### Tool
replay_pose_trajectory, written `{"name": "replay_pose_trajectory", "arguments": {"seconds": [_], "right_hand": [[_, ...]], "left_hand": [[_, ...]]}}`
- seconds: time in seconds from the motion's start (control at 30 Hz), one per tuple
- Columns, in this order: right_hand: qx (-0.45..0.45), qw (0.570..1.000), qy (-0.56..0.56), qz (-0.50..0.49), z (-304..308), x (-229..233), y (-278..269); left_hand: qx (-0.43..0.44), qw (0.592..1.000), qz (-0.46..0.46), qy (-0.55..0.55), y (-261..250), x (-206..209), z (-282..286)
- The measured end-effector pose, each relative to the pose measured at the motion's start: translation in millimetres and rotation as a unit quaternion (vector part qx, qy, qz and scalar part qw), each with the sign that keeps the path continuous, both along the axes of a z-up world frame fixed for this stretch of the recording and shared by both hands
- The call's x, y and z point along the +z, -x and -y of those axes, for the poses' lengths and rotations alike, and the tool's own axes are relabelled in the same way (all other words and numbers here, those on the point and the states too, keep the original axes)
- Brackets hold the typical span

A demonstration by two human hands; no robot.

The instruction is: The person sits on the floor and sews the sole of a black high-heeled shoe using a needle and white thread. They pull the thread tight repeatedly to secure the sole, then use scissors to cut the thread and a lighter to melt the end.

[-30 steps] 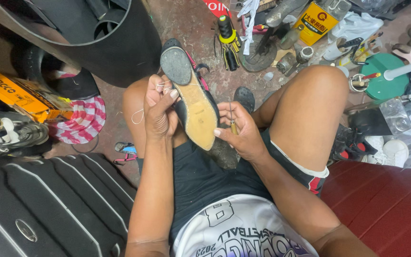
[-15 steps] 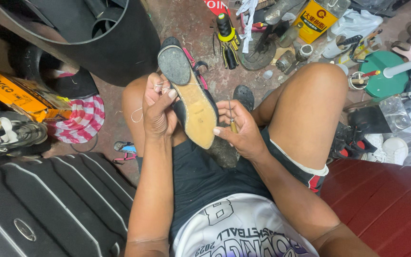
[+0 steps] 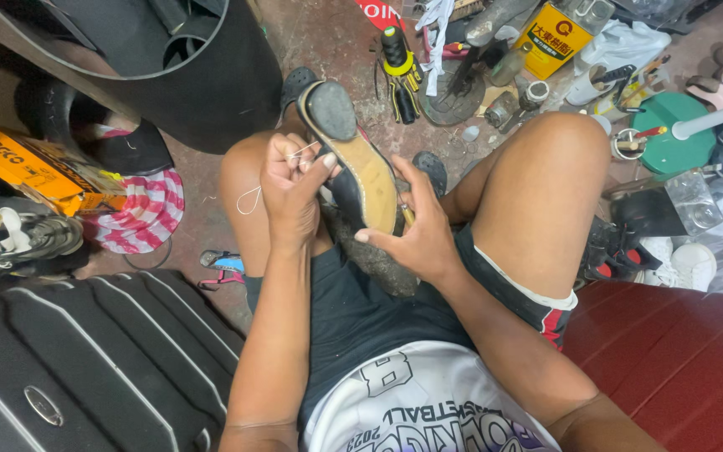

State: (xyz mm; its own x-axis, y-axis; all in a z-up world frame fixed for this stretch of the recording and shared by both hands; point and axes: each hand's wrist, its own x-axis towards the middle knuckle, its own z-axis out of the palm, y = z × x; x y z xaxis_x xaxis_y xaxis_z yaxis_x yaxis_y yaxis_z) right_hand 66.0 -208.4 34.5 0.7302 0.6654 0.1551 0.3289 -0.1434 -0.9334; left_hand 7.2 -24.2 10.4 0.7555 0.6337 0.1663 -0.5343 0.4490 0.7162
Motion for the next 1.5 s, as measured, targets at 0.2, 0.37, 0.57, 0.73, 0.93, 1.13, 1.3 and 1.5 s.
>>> {"name": "replay_pose_trajectory", "arguments": {"seconds": [0.2, 0.37, 0.57, 0.73, 0.93, 1.13, 1.3, 1.5], "right_hand": [[0.103, 0.943, -0.169, -0.267, -1.3, -13.4, -4.6], [0.164, 0.816, -0.247, -0.497, 11.4, -30.0, -4.8], [0.17, 0.748, -0.258, -0.587, 7.7, -50.7, 1.2], [0.198, 0.71, -0.278, -0.616, 2.3, -57.0, 8.8], [0.223, 0.704, -0.249, -0.627, -7.1, -44.2, 26.1], [0.294, 0.788, -0.129, -0.526, -6.3, 3.0, 33.0], [0.277, 0.897, -0.014, -0.343, -3.1, 37.7, 23.7], [0.127, 0.957, -0.105, -0.24, 36.0, 73.2, -33.3]], "left_hand": [[-0.003, 0.999, -0.012, -0.053, 0.7, 11.5, 11.3], [0.033, 0.991, -0.094, -0.086, 10.8, 24.0, 8.2], [0.073, 0.987, -0.081, -0.116, 19.5, 27.6, 9.3], [0.12, 0.954, -0.194, -0.194, 26.3, 46.9, 7.0], [0.226, 0.896, -0.191, -0.331, 52.3, 57.7, 10.0], [0.272, 0.906, -0.152, -0.285, 104.6, 78.1, 0.0], [0.269, 0.92, -0.104, -0.265, 98.1, 85.6, -26.9], [0.173, 0.936, -0.108, -0.288, 72.6, 62.5, -42.2]]}}
